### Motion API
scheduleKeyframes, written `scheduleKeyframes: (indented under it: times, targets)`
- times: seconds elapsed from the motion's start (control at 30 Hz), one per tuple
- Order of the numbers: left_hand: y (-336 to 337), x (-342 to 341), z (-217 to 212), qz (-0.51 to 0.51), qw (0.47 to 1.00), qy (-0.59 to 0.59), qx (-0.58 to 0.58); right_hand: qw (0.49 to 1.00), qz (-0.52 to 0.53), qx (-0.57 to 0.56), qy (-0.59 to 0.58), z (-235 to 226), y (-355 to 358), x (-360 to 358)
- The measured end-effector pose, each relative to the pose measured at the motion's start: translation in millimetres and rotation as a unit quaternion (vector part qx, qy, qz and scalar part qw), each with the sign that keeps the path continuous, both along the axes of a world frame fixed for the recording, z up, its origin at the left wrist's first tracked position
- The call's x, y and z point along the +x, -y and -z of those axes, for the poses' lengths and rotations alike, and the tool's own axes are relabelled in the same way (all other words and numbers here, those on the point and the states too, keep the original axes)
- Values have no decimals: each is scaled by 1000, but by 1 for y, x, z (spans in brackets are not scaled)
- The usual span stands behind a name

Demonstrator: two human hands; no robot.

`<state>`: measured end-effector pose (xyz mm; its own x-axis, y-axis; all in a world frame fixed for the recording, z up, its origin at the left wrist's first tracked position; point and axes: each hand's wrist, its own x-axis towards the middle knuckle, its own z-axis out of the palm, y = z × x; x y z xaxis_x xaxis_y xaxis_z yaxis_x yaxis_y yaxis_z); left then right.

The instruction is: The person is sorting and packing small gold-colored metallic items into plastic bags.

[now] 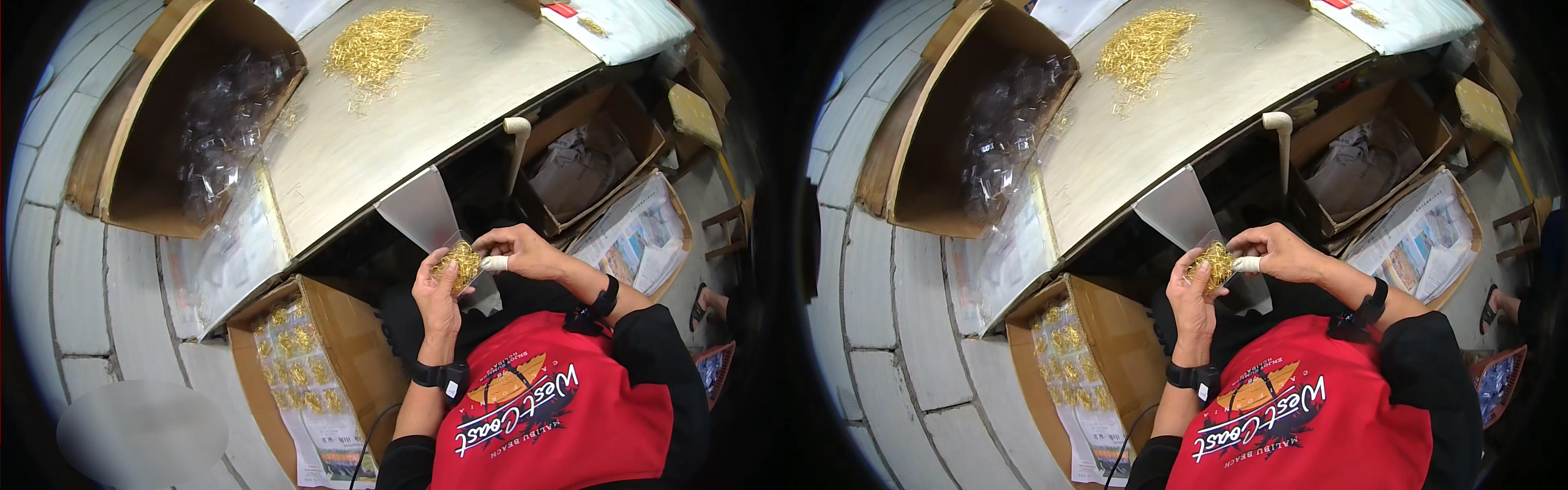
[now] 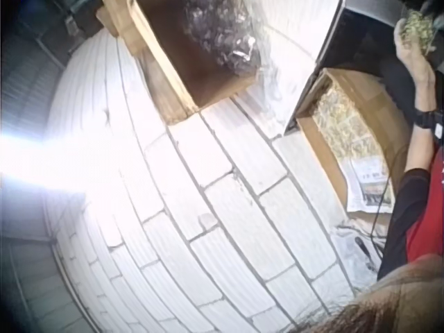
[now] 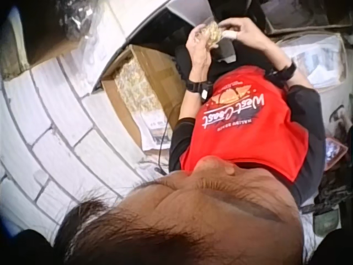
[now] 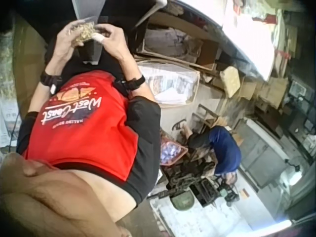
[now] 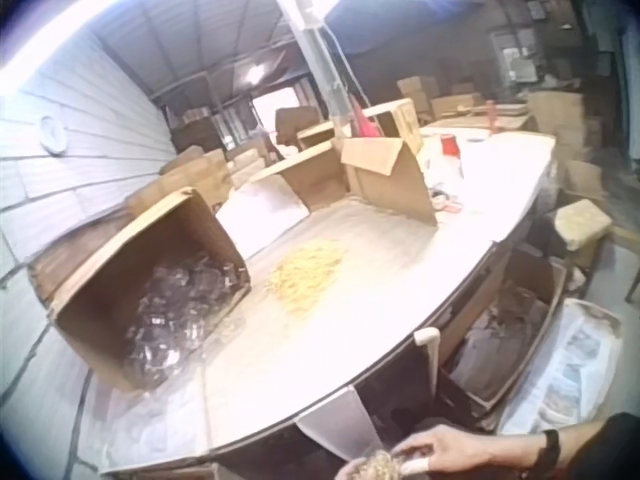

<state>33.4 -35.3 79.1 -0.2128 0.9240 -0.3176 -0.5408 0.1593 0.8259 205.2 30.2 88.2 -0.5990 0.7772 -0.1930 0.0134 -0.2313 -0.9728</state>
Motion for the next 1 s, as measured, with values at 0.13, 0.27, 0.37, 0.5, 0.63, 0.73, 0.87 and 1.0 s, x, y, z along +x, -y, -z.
scheduleKeyframes:
  times: [0.13,0.27,0.37,0.5,0.63,0.73,0.87,1.0]
  targets:
    - [3,1,-5,10,1000,-1,5,999,25,-6,30,0,-5,-9]
    - [6,-6,-4,3,1000,1,-2,998,-8,-16,68,4,-8,-13]
    - [8,-8,-3,-19,999,29,-12,997,22,-72,8,-2,-5,-13]
    - [9,-6,-2,-23,999,41,-11,998,18,-54,21,-4,-4,-10]
    - [10,-6,5,-13,1000,4,-8,998,27,-11,55,-2,-1,-11]
    - [11,-8,7,6,1000,7,-9,998,30,-21,52,-2,-2,-14]
    - [13,-9,9,13,1000,21,-8,990,30,-135,18,-1,-7,-18]
    - [12,-5,9,-6,999,30,-10,994,80,-43,64,8,1,-22]
